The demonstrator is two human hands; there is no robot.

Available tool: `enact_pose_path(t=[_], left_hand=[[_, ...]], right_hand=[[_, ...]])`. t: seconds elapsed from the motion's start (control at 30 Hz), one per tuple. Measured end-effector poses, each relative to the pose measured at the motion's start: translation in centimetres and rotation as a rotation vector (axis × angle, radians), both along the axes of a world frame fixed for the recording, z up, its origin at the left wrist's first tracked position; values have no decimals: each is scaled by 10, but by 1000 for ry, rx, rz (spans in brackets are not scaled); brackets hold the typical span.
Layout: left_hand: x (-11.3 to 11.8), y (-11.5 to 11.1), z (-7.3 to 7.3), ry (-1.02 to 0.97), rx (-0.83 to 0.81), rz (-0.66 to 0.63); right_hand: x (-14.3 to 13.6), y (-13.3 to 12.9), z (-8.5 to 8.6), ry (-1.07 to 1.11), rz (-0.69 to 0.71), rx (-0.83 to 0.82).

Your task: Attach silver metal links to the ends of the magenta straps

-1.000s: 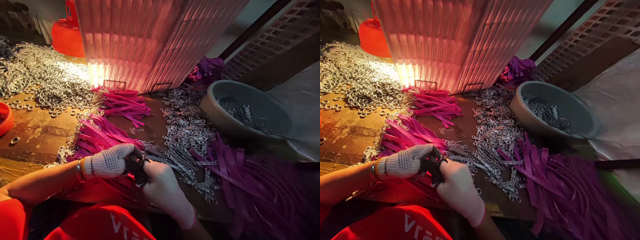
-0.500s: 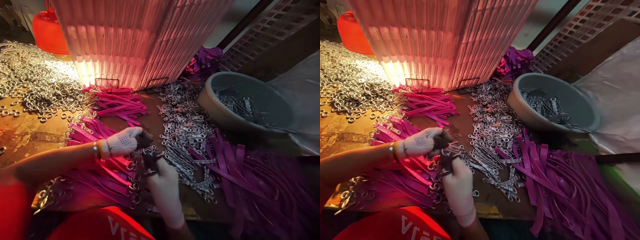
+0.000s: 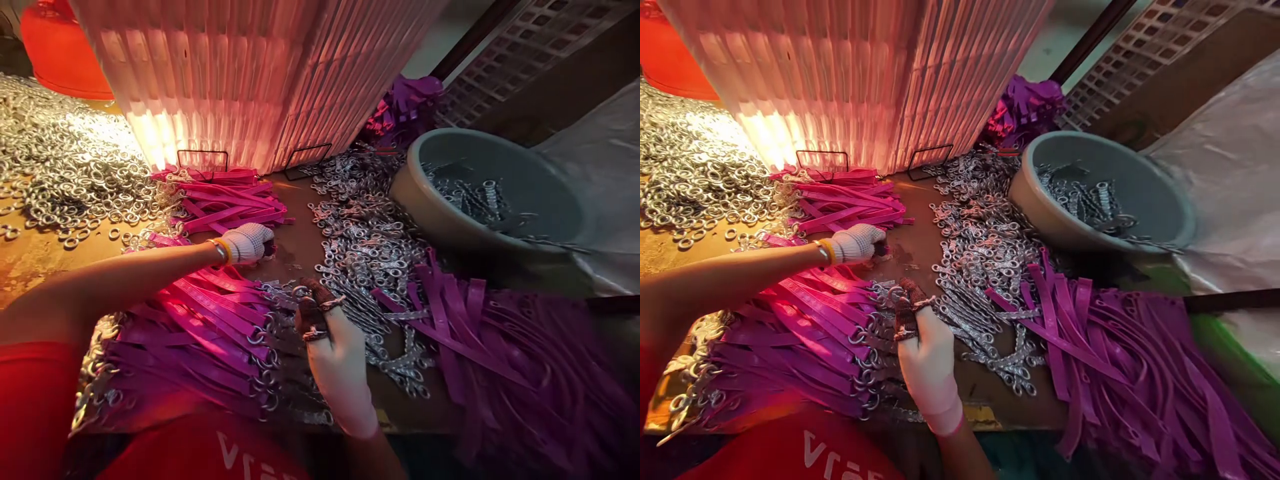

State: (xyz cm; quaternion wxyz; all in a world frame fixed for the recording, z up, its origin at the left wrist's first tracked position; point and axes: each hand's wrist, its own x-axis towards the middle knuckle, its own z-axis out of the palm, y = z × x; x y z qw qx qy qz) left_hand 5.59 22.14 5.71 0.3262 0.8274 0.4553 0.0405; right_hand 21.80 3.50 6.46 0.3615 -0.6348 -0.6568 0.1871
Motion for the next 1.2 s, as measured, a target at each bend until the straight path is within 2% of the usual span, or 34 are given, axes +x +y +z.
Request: enact_pose_path(t=[0.07,0.17,0.2,0.27,0.37,0.53,0.6,0.67,0.8,0.9,0.97,1.13,1.2], left_hand=[[-17,-21,17,-126,-124,41],[-41,-60,37,-479,-499,186],[-47,-73,42,-570,-603,227],[-56,-98,46,-644,-685,274],[-61,-125,43,-616,-606,287],[-69,-145,21,-377,-102,80],[-73,-148,13,-330,-6,34],[-76,-150,8,-407,-75,48],[-77,-156,6,-652,-300,182],[-74,-161,4,-669,-264,221],[-73,-164,3,-647,-211,226],[-70,-166,7,-570,-183,113],[-72,-163,12,-494,-135,26]], right_hand=[[-4,7,5,-26,60,47],[-16,17,10,-158,122,57],[-21,19,11,-234,126,51],[-30,20,11,-395,129,55],[-42,16,10,-548,184,93],[-51,5,2,-700,266,131],[-52,2,0,-717,266,114],[-52,0,3,-680,257,76],[-50,-1,19,-627,316,-70],[-53,-4,29,-750,299,-209],[-57,-8,31,-822,276,-228],[-64,-16,24,-924,345,-135],[-62,-18,20,-923,377,-79]])
